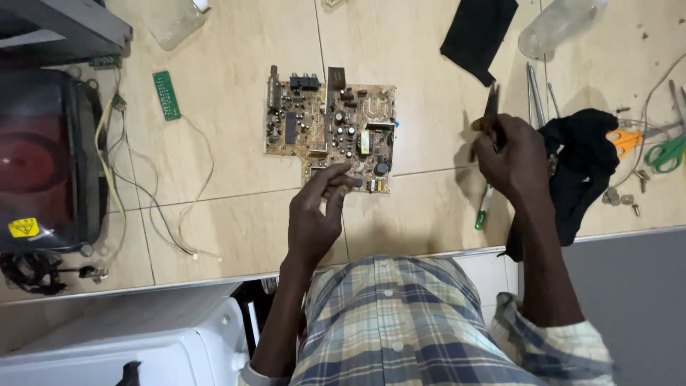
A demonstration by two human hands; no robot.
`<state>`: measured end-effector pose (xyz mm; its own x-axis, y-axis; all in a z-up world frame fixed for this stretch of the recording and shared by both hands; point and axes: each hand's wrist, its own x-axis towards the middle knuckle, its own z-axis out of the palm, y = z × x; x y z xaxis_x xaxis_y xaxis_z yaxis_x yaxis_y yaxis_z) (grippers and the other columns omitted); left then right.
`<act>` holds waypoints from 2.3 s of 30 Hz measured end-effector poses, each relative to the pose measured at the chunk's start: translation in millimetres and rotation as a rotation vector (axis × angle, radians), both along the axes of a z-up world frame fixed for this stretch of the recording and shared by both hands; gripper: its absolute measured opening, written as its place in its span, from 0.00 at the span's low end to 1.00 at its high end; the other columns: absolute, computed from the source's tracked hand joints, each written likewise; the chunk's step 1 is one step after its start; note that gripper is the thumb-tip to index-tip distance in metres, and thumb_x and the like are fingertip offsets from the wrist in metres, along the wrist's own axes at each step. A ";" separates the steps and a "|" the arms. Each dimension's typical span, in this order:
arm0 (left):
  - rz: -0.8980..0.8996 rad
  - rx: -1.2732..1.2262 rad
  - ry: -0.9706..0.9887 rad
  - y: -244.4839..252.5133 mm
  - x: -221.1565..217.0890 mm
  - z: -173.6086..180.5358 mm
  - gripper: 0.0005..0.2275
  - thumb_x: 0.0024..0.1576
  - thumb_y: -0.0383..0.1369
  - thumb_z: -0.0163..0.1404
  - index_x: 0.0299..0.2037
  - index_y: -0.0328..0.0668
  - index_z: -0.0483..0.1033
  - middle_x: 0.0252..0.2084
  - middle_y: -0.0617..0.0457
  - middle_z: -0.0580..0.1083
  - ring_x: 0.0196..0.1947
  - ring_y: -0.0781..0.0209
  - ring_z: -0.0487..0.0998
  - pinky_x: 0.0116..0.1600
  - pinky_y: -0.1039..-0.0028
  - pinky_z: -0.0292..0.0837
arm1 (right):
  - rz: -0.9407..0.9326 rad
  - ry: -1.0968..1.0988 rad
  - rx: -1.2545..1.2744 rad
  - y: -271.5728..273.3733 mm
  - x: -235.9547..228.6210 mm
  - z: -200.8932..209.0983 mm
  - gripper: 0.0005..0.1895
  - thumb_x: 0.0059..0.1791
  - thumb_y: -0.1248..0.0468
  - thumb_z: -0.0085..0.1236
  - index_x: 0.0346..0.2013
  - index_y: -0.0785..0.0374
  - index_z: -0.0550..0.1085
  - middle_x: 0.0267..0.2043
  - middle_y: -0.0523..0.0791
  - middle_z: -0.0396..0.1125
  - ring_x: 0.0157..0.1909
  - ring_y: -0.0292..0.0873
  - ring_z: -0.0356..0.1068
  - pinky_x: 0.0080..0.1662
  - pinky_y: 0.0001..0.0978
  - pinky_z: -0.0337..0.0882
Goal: Disassembling a circuit board using a screwdriver, pliers, and a brush on a workshop table.
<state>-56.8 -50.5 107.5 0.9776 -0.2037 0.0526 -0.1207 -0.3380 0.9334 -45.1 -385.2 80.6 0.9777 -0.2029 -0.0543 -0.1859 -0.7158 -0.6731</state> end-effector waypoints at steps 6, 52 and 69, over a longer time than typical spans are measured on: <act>0.004 0.084 -0.044 -20.2 4.2 2.2 0.14 0.63 0.26 0.51 0.58 0.46 0.77 0.45 0.47 0.81 0.47 0.46 0.82 0.53 0.60 0.77 | -0.294 0.283 1.073 39.7 -42.6 -6.3 0.18 0.58 0.49 0.50 0.48 0.61 0.72 0.43 0.48 0.72 0.45 0.43 0.75 0.40 0.37 0.79; -0.034 -0.111 0.489 -3.6 -21.7 8.8 0.16 0.62 0.38 0.43 0.47 0.38 0.83 0.45 0.51 0.84 0.51 0.56 0.84 0.57 0.65 0.78 | -0.249 0.568 -0.519 -76.4 -46.1 18.0 0.28 0.36 0.43 0.66 0.40 0.61 0.80 0.42 0.58 0.76 0.46 0.67 0.73 0.44 0.57 0.69; -0.153 -0.415 0.806 15.7 -35.1 -22.9 0.15 0.65 0.36 0.43 0.54 0.37 0.74 0.51 0.44 0.82 0.50 0.56 0.84 0.52 0.68 0.84 | -0.202 0.265 0.339 -103.1 -84.9 40.9 0.11 0.51 0.81 0.48 0.47 0.73 0.61 0.62 0.58 0.68 0.58 0.54 0.72 0.57 0.45 0.73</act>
<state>-91.9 -34.8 84.7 0.7138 -0.4512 -0.5356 0.6037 0.0088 0.7971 -130.0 -488.3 121.6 0.8643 -0.3150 -0.3923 -0.4953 -0.3959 -0.7733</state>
